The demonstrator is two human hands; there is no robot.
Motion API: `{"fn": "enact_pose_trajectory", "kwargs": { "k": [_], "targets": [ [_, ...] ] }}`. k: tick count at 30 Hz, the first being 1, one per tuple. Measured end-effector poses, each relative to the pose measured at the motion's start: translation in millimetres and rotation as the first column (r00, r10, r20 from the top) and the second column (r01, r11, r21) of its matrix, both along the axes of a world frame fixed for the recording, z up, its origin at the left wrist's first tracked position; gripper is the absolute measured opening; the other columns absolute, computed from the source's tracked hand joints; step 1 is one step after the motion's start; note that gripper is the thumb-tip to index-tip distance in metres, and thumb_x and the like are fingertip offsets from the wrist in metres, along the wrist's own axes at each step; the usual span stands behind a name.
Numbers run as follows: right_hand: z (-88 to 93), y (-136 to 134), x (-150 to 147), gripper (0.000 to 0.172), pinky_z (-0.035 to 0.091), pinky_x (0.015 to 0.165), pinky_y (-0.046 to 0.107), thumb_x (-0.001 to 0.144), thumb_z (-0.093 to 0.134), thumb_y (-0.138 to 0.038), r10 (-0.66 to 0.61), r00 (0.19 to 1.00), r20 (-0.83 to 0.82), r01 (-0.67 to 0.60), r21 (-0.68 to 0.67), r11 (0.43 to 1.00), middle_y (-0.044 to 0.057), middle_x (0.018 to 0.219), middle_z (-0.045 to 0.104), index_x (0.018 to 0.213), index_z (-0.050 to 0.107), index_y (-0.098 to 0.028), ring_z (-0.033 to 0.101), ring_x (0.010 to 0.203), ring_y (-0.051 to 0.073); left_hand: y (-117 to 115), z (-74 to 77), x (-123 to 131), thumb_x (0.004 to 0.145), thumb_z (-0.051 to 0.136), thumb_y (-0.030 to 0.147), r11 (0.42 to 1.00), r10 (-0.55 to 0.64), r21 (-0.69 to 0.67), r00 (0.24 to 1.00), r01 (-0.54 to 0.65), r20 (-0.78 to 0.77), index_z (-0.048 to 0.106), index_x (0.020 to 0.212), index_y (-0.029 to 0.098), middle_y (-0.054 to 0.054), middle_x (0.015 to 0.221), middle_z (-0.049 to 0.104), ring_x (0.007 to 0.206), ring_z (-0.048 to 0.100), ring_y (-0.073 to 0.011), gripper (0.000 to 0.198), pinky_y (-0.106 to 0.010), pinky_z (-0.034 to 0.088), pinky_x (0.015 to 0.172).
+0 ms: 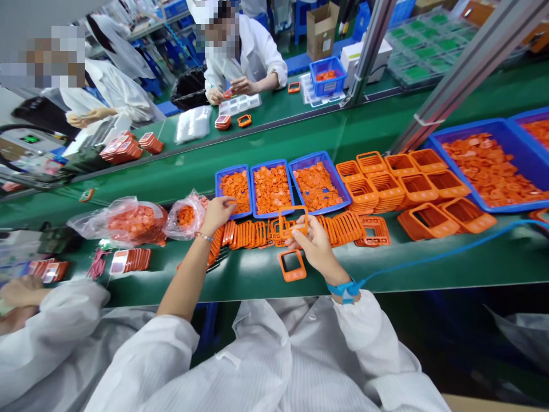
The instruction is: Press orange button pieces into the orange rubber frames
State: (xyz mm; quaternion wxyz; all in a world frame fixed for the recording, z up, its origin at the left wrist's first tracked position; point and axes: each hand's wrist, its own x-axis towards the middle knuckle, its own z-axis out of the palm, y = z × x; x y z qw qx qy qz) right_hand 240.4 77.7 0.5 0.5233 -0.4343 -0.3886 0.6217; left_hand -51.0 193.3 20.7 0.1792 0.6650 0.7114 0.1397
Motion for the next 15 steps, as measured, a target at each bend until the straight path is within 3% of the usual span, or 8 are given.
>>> {"fn": "enact_pose_trajectory", "kwargs": {
  "k": [6,11,15],
  "targets": [
    [6.7,-4,0,0.036,0.055,0.053,0.022,0.086,0.073,-0.042,0.008,0.994,-0.109,0.001,0.090,0.996,-0.008,0.078,0.060,0.094,0.043,-0.025,0.066,0.056,0.009,33,-7.8,11,0.089,0.060,0.025,0.982,-0.144,-0.144,0.972,0.118,-0.185,0.077,0.113,0.017,-0.015,0.107,0.077,0.105,0.069,-0.0304,0.031,-0.039,0.050,0.097],
    [5.2,-3,1,0.036,0.049,0.048,0.021,0.084,0.074,-0.041,-0.041,0.991,-0.129,0.057,0.119,0.991,-0.010,0.071,0.057,0.092,0.043,-0.025,0.060,0.050,0.008,41,-15.5,17,0.090,0.060,0.027,0.967,-0.193,-0.208,0.954,0.145,-0.230,0.076,0.115,0.018,-0.014,0.118,0.075,0.111,0.068,-0.0288,0.031,-0.036,0.049,0.100],
    [3.4,-2,-2,0.039,0.051,0.049,0.022,0.082,0.075,-0.044,-0.022,0.995,-0.098,0.029,0.071,0.997,-0.008,0.069,0.060,0.092,0.043,-0.025,0.063,0.052,0.010,50,-18.6,16,0.087,0.063,0.025,0.959,-0.184,-0.253,0.957,0.126,-0.222,0.075,0.112,0.016,-0.013,0.115,0.075,0.110,0.068,-0.0266,0.029,-0.032,0.049,0.098]
  ]
}}
